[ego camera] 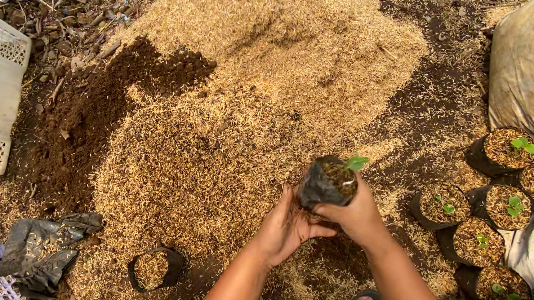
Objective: The person fills black plastic nursery bags with a soil and sawdust mixture, places seedlings into the bags, and arranges them in a white crate. The person repeatedly scoops substrate, packs it into bags, and transfers seedlings from a tray into the filled bags.
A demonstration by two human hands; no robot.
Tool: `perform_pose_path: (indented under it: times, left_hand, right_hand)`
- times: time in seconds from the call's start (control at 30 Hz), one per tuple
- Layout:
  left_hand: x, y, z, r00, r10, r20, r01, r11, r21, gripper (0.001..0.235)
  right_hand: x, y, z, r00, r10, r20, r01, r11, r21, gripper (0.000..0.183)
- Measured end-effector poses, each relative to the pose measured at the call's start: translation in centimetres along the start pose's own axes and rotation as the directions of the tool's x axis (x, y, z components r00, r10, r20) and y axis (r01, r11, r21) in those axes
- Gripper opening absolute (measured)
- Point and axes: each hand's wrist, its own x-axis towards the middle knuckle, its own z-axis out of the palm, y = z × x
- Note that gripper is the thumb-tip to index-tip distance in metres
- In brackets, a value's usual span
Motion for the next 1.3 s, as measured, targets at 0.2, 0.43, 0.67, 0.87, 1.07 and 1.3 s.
perform_pose_path:
  times: [0.2, 0.43, 0.67, 0.87, 1.07, 1.3]
  left_hand:
    - [0.9, 1.3, 0.5, 0.998, 0.064, 0.029, -0.065, 0.996, 0.068, 0.054]
    - [0.5, -0.4, -0.7, 0.998, 0.023, 0.064, -0.022, 1.0, -0.019, 0.068]
    - [0.3, -1.9, 0.7, 0.978, 0.197, -0.066, -0.186, 0.971, 0.148, 0.082]
    - [0.6, -2.7, -0.4, 0.953, 0.204, -0.224, -0.193, 0.979, 0.068, 0.068]
    - [1.0, -2.3, -0.6, 0.901, 0.294, -0.318, -0.125, 0.879, 0.46, 0.056]
    - [0.3, -1.0, 1.6, 0.908, 0.268, -0.322, 0.061, 0.676, 0.734, 0.052]
  right_hand:
    - [1.1, -1.3, -0.9, 0.997, -0.076, 0.008, 0.073, 0.973, 0.219, 0.084]
    - [-0.8, -4.3, -0.3, 0.961, -0.164, 0.225, 0.104, 0.961, 0.257, 0.108]
    - [-0.6, -3.5, 0.6, 0.997, -0.031, -0.075, 0.023, 0.995, -0.1, 0.116]
    - [-1.0, -3.3, -0.1, 0.974, -0.218, 0.056, 0.224, 0.91, -0.35, 0.131]
    - [-0.9, -1.9, -0.2, 0.972, -0.22, 0.079, 0.221, 0.975, -0.001, 0.116]
    - [-1.2, 1.0, 1.3, 0.99, -0.108, -0.095, 0.142, 0.833, 0.535, 0.101]
